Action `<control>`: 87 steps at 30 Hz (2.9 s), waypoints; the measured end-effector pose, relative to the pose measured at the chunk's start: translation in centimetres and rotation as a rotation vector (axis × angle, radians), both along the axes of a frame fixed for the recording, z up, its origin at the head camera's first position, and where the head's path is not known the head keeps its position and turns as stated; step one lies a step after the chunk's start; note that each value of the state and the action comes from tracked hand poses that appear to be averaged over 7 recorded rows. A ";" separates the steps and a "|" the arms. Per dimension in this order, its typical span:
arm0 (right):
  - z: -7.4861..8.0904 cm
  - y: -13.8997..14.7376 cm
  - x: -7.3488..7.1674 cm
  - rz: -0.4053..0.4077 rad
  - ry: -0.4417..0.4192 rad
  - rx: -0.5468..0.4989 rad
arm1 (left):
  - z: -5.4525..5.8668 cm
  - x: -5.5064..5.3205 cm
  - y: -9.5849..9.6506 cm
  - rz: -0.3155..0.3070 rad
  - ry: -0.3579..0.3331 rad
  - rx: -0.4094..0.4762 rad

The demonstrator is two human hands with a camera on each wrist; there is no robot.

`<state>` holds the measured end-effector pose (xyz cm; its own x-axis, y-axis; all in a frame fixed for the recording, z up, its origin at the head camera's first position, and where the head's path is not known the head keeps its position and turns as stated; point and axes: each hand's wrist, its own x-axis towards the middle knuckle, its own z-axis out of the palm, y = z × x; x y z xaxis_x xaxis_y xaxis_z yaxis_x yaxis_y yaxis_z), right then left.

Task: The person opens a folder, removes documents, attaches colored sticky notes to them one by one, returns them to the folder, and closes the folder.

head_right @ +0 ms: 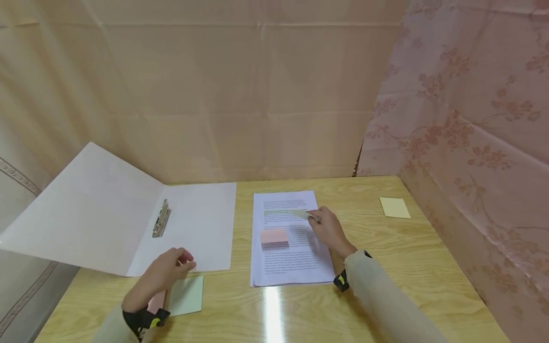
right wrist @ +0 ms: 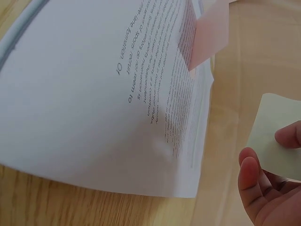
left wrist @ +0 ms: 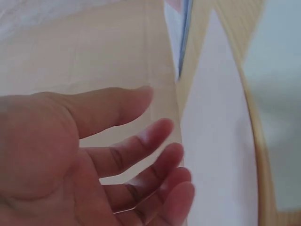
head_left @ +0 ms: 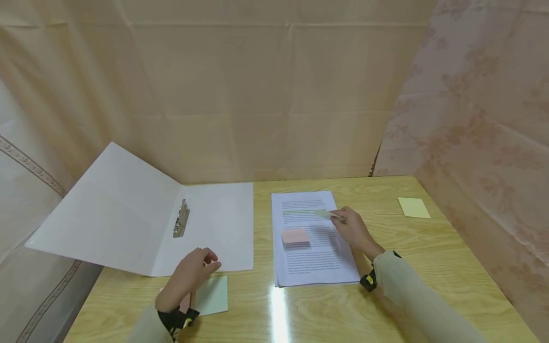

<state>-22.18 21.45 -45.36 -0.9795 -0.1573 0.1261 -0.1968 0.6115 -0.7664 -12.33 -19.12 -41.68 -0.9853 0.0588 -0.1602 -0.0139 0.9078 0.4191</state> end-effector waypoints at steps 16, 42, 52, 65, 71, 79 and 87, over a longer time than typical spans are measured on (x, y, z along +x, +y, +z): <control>0.2 -0.3 0.6 0.007 0.027 0.004 | 1.3 -2.2 3.7 -0.023 0.045 0.141; 0.7 -1.2 0.7 -0.011 0.094 0.002 | -0.5 -5.4 9.5 0.020 0.085 0.470; 0.8 -1.8 0.8 0.015 0.121 0.014 | -0.9 -6.0 11.8 -0.024 0.087 0.532; 1.5 -2.5 0.9 0.034 0.146 0.044 | -1.0 -7.2 15.0 -0.024 0.034 0.648; 1.5 -3.0 1.1 0.048 0.147 0.032 | -1.0 -7.3 15.9 -0.021 0.037 0.707; 1.0 -3.2 1.2 0.077 0.204 0.033 | -0.9 -7.4 16.8 -0.040 0.039 0.745; 1.0 -3.2 1.4 0.139 0.192 0.016 | -0.7 -7.4 17.6 -0.050 0.066 0.781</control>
<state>-20.81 18.20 -44.39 -0.9063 -0.2930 0.3045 -0.4217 0.5801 -0.6969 -19.73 -1.56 -42.33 -0.9845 0.1754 0.0046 0.0664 0.3483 0.9350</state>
